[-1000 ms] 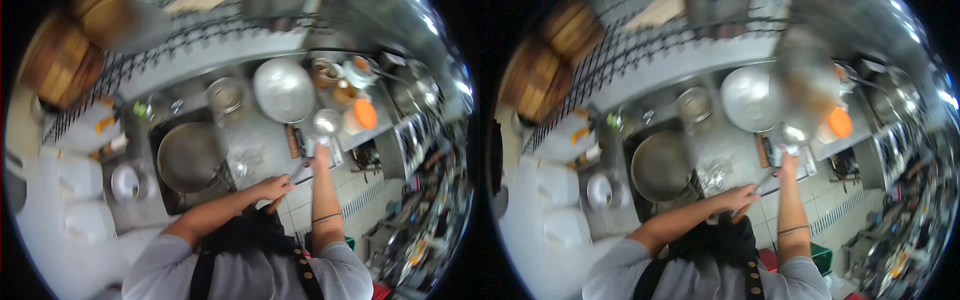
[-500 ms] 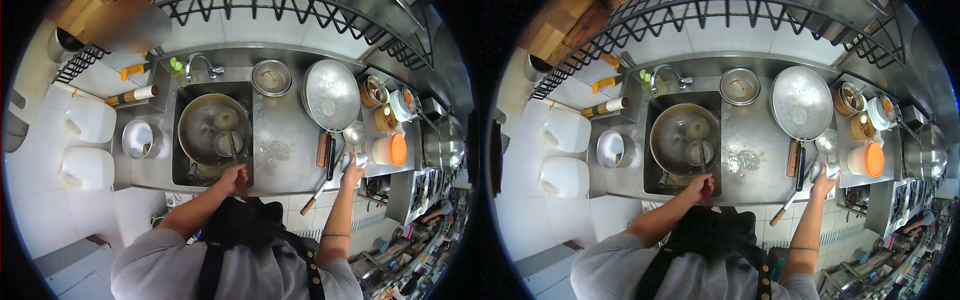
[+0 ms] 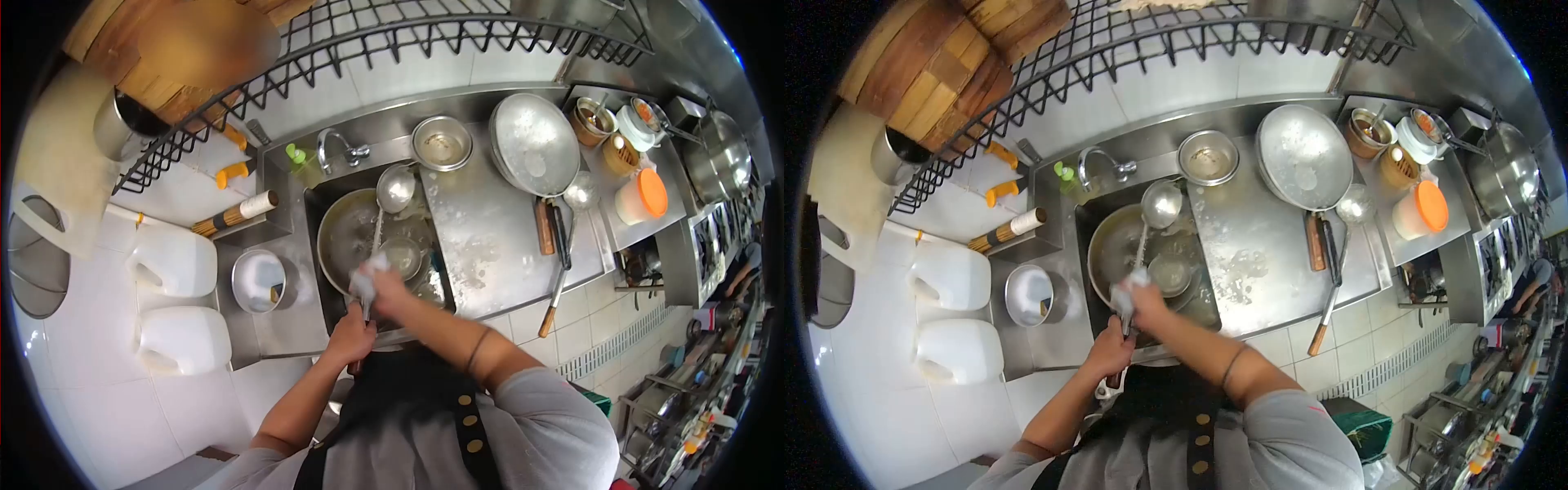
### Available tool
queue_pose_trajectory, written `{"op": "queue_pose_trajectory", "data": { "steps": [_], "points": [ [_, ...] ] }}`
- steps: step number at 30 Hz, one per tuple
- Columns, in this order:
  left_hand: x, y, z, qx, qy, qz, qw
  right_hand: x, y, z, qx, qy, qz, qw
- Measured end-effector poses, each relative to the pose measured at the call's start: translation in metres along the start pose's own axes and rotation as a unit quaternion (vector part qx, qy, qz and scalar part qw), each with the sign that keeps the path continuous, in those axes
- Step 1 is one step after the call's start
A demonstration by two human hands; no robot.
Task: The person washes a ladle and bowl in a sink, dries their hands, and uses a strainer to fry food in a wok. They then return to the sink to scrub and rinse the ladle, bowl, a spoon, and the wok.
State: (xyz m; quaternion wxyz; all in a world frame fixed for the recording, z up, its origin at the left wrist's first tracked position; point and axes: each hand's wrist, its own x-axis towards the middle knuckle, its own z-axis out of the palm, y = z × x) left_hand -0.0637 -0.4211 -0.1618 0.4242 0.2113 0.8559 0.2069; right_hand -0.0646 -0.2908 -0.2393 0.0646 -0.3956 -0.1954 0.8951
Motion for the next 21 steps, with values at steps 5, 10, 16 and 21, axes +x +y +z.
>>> {"op": "queue_pose_trajectory", "data": {
  "steps": [5, 10, 16, 21],
  "points": [
    [-0.048, -0.020, -0.011, -0.012, 0.019, 0.012, 1.000, 0.087, -0.027, 0.004, 0.107, -0.043, -0.061, 0.991],
    [-0.034, -0.052, -0.031, -0.041, 0.025, 0.014, 0.999, -0.002, 0.029, 0.026, -0.007, -0.114, -0.011, 0.993],
    [-0.057, -0.073, -0.044, 0.004, -0.022, 0.043, 0.999, 0.038, -0.004, 0.028, -0.034, 0.007, -0.156, 0.987],
    [0.008, -0.041, -0.053, -0.366, -0.030, 0.028, 0.930, -0.010, -0.018, 0.022, -0.450, -0.131, -0.222, 0.855]
  ]
}}
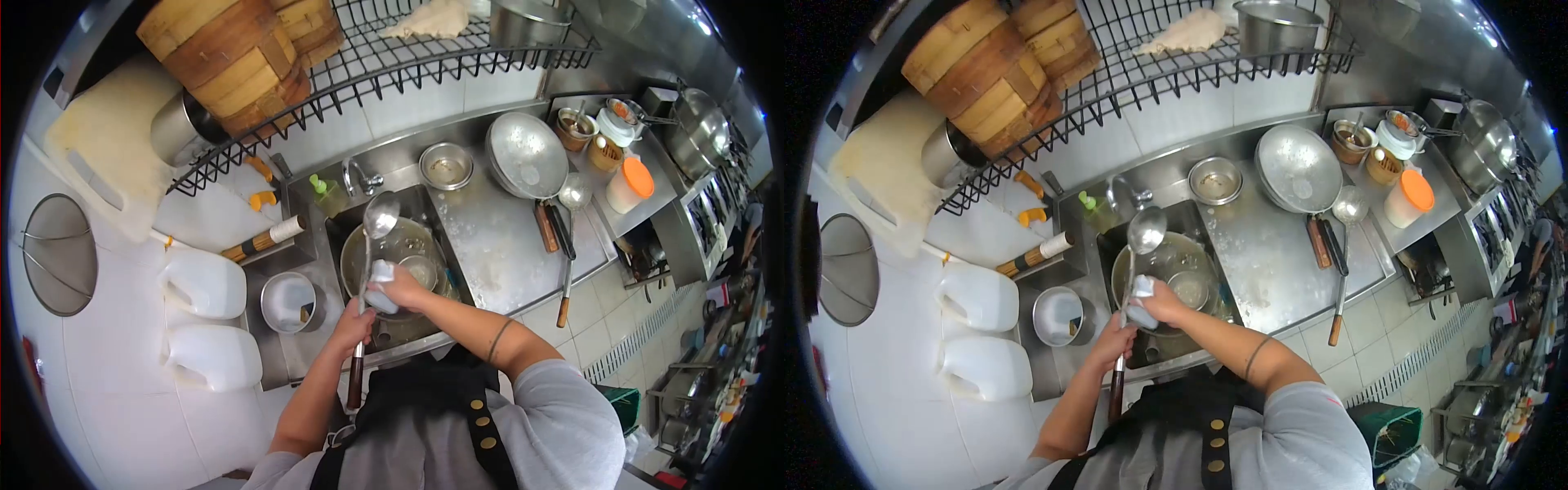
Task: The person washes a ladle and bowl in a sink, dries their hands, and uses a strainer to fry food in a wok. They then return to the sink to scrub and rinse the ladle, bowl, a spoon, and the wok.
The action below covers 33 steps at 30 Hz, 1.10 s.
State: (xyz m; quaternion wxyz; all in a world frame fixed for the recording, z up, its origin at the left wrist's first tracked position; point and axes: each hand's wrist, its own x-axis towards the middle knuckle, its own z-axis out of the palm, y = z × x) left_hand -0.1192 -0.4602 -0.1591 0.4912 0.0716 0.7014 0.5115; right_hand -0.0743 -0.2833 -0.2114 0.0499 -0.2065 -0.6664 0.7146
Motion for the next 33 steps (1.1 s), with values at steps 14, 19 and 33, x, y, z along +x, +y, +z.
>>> {"op": "queue_pose_trajectory", "data": {
  "steps": [14, 19, 33],
  "points": [
    [-0.083, 0.063, 0.017, 0.152, -0.100, -0.025, 0.983, 0.062, -0.119, -0.144, -0.625, -0.032, -0.348, 0.698],
    [-0.053, 0.057, 0.030, -0.023, -0.159, -0.016, 0.987, 0.066, -0.062, -0.105, -0.018, 0.500, -0.194, 0.844],
    [-0.027, 0.055, 0.001, 0.075, -0.168, 0.112, 0.977, -0.031, -0.017, -0.151, 0.119, 0.377, -0.135, 0.908]
  ]
}}
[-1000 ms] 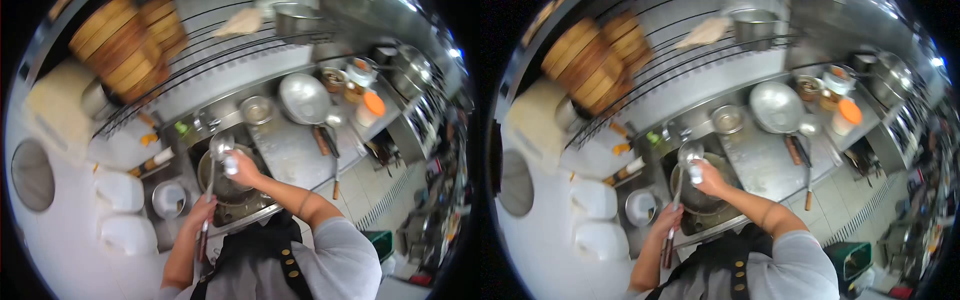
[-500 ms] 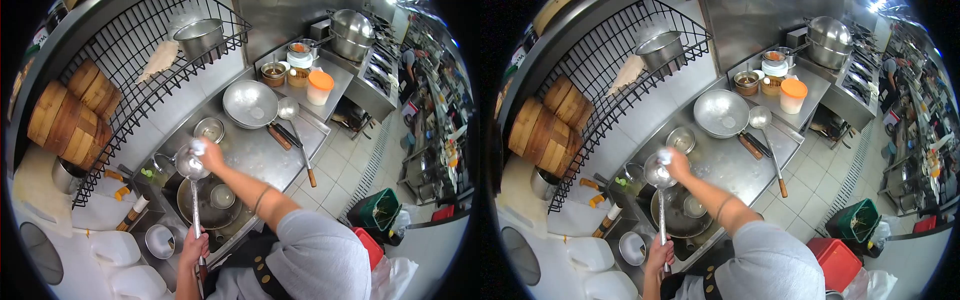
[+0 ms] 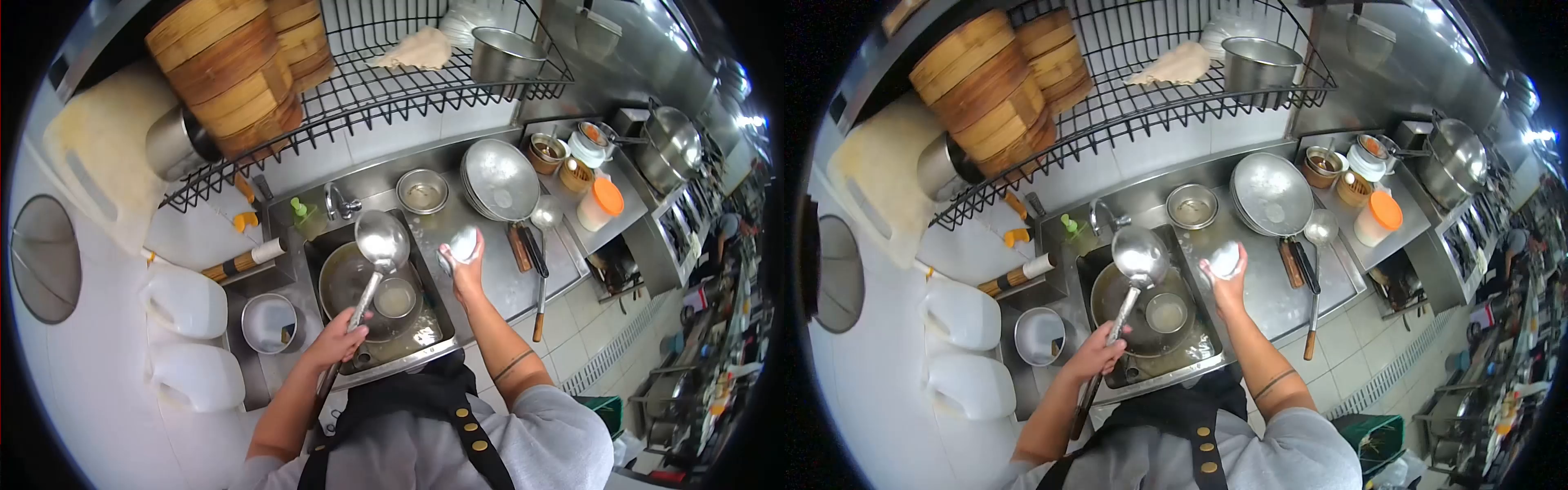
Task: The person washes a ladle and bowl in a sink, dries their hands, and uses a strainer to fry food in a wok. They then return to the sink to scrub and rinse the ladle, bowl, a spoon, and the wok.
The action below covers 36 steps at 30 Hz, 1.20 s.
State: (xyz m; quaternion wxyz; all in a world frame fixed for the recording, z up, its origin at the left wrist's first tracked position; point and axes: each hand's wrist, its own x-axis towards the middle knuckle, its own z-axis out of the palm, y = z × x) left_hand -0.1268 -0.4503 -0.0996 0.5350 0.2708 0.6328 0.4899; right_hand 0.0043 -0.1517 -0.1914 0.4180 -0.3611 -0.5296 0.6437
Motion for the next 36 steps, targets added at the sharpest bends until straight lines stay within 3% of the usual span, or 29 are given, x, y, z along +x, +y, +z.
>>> {"op": "queue_pose_trajectory", "data": {
  "steps": [1, 3, 5, 6, 7, 9, 11, 12, 13, 14, 16, 17, 19, 20, 22, 24, 25, 27, 28, 29, 30, 31, 33, 34, 35, 36],
  "points": [
    [0.007, 0.011, 0.009, -0.058, -0.049, -0.019, 0.997, -0.007, -0.039, 0.013, -0.053, -0.016, -0.102, 0.993],
    [0.012, 0.008, 0.018, -0.034, -0.045, -0.018, 0.998, -0.019, -0.070, 0.035, -0.211, -0.087, -0.328, 0.917],
    [0.003, 0.019, 0.025, -0.051, -0.072, -0.064, 0.994, -0.027, -0.089, 0.046, -0.382, -0.233, -0.356, 0.821],
    [-0.002, 0.023, 0.025, -0.068, -0.070, -0.064, 0.993, -0.019, -0.105, 0.049, -0.340, -0.270, -0.341, 0.834],
    [-0.008, 0.026, 0.023, -0.058, -0.083, -0.061, 0.993, 0.016, -0.071, 0.045, -0.278, -0.272, -0.339, 0.857],
    [-0.012, 0.031, 0.018, -0.044, -0.087, -0.063, 0.993, 0.030, -0.067, 0.049, -0.190, -0.241, -0.066, 0.949],
    [-0.012, 0.033, 0.014, -0.056, -0.100, -0.072, 0.991, -0.006, -0.071, 0.071, -0.092, -0.173, -0.238, 0.951],
    [-0.013, 0.042, 0.017, -0.057, -0.078, -0.067, 0.993, -0.030, -0.104, 0.077, -0.198, -0.207, -0.395, 0.873],
    [-0.012, 0.043, 0.017, -0.054, -0.082, -0.063, 0.993, -0.050, -0.131, 0.081, -0.297, -0.233, -0.529, 0.760],
    [-0.012, 0.042, 0.017, -0.058, -0.085, -0.060, 0.993, -0.047, -0.129, 0.083, -0.300, -0.230, -0.529, 0.760],
    [-0.017, 0.038, 0.020, -0.060, -0.099, -0.066, 0.991, -0.030, -0.119, 0.083, -0.276, -0.233, -0.436, 0.824],
    [-0.019, 0.040, 0.022, -0.046, -0.109, -0.072, 0.990, -0.006, -0.121, 0.080, -0.238, -0.234, -0.225, 0.915],
    [-0.024, 0.035, 0.028, -0.030, -0.136, -0.088, 0.986, 0.024, -0.112, 0.071, -0.216, -0.287, -0.060, 0.931],
    [-0.023, 0.033, 0.026, -0.029, -0.131, -0.089, 0.987, 0.012, -0.105, 0.066, -0.241, -0.302, -0.220, 0.896],
    [-0.018, 0.037, 0.029, -0.029, -0.123, -0.096, 0.987, -0.032, -0.141, 0.066, -0.256, -0.367, -0.487, 0.750],
    [-0.016, 0.037, 0.035, -0.016, -0.145, -0.112, 0.983, -0.032, -0.147, 0.056, -0.335, -0.405, -0.383, 0.759],
    [-0.009, 0.035, 0.050, -0.005, -0.164, -0.122, 0.979, 0.011, -0.139, 0.034, -0.269, -0.363, -0.039, 0.891],
    [-0.005, 0.036, 0.059, 0.009, -0.185, -0.128, 0.974, 0.026, -0.119, 0.015, -0.185, -0.308, 0.020, 0.933],
    [0.002, 0.032, 0.063, -0.001, -0.190, -0.131, 0.973, 0.006, -0.119, 0.011, -0.227, -0.299, -0.185, 0.908],
    [0.010, 0.031, 0.067, -0.013, -0.194, -0.132, 0.972, -0.023, -0.123, 0.012, -0.265, -0.279, -0.382, 0.840],
    [0.015, 0.031, 0.072, -0.005, -0.189, -0.130, 0.973, -0.048, -0.134, 0.007, -0.322, -0.301, -0.490, 0.752],
    [0.020, 0.034, 0.079, 0.003, -0.200, -0.136, 0.970, -0.060, -0.143, -0.001, -0.380, -0.307, -0.503, 0.713],
    [0.027, 0.040, 0.098, 0.013, -0.191, -0.131, 0.973, -0.035, -0.139, -0.021, -0.362, -0.243, -0.364, 0.823],
    [0.031, 0.039, 0.104, 0.010, -0.216, -0.134, 0.967, -0.009, -0.132, -0.039, -0.273, -0.146, -0.327, 0.893],
    [0.036, 0.043, 0.113, 0.021, -0.233, -0.137, 0.962, 0.006, -0.147, -0.066, -0.215, -0.149, -0.094, 0.961],
    [0.040, 0.047, 0.121, 0.022, -0.238, -0.144, 0.960, 0.007, -0.144, -0.081, -0.247, -0.123, -0.079, 0.958]
  ]
}}
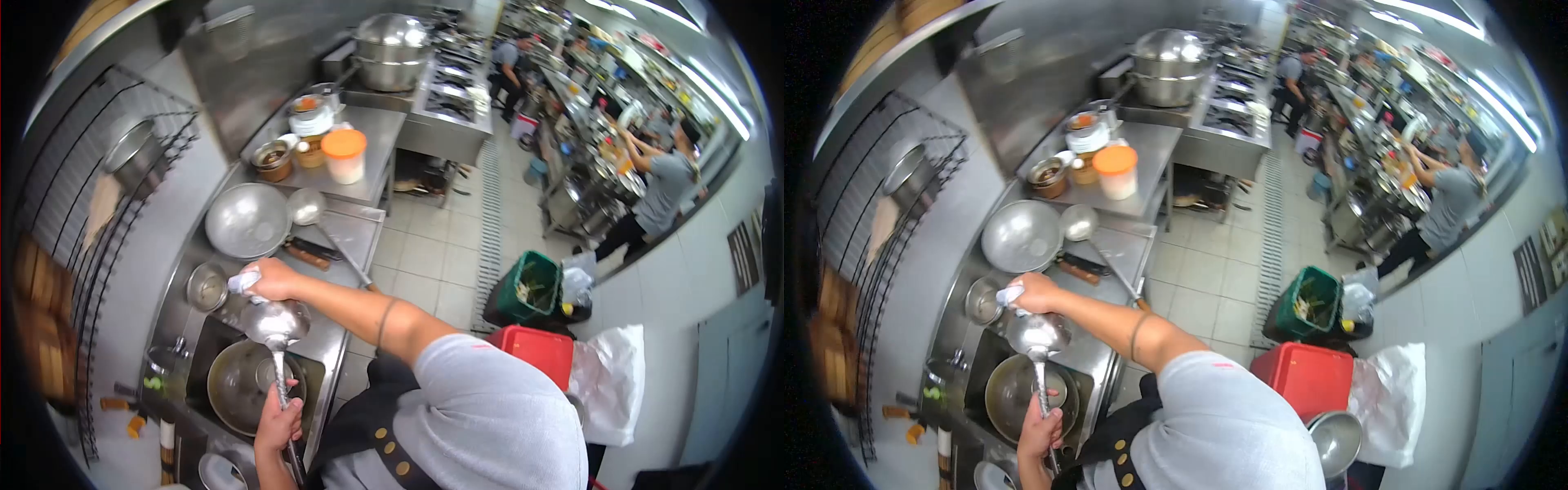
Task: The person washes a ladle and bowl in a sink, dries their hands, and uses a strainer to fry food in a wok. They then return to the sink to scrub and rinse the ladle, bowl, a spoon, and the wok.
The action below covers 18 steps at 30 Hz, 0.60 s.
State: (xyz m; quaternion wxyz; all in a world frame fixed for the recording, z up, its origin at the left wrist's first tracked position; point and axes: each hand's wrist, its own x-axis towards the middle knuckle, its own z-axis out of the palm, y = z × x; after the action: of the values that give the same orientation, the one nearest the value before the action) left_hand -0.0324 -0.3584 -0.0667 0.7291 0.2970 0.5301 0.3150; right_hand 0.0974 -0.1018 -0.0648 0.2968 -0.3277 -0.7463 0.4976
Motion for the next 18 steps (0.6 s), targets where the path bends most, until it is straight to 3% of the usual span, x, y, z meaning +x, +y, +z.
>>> {"op": "queue_pose_trajectory", "data": {
  "steps": [1, 3, 7, 9, 10, 11, 12, 13, 15, 18],
  "points": [
    [0.008, 0.006, 0.006, 0.003, -0.006, -0.007, 1.000, -0.003, 0.009, -0.009, -0.031, 0.020, 0.025, 0.999],
    [0.035, 0.011, 0.018, 0.029, -0.020, -0.018, 0.999, -0.027, 0.023, -0.004, -0.221, -0.004, -0.224, 0.949],
    [0.082, 0.031, 0.049, 0.053, -0.015, -0.035, 0.998, -0.029, 0.052, -0.071, -0.161, 0.060, -0.109, 0.979],
    [0.107, 0.040, 0.064, 0.162, 0.028, 0.042, 0.986, -0.017, 0.100, -0.101, 0.110, 0.216, 0.071, 0.968],
    [0.128, 0.048, 0.062, 0.187, 0.018, 0.052, 0.981, -0.034, 0.074, -0.116, 0.367, 0.227, 0.266, 0.862],
    [0.175, 0.026, 0.039, 0.416, 0.073, 0.184, 0.888, -0.033, 0.124, -0.102, 0.463, 0.241, 0.170, 0.836],
    [0.187, 0.050, 0.065, 0.450, 0.138, 0.249, 0.846, -0.050, 0.101, -0.094, 0.441, 0.326, 0.230, 0.804],
    [0.197, 0.087, 0.092, 0.534, 0.143, 0.100, 0.828, -0.059, 0.089, -0.093, 0.506, 0.279, 0.220, 0.786],
    [0.247, 0.076, 0.098, 0.537, 0.211, 0.161, 0.801, -0.046, 0.134, -0.070, 0.427, 0.347, 0.156, 0.820],
    [0.271, 0.071, 0.107, 0.512, 0.201, 0.149, 0.822, -0.011, 0.171, -0.102, 0.437, 0.309, 0.209, 0.818]
  ]
}}
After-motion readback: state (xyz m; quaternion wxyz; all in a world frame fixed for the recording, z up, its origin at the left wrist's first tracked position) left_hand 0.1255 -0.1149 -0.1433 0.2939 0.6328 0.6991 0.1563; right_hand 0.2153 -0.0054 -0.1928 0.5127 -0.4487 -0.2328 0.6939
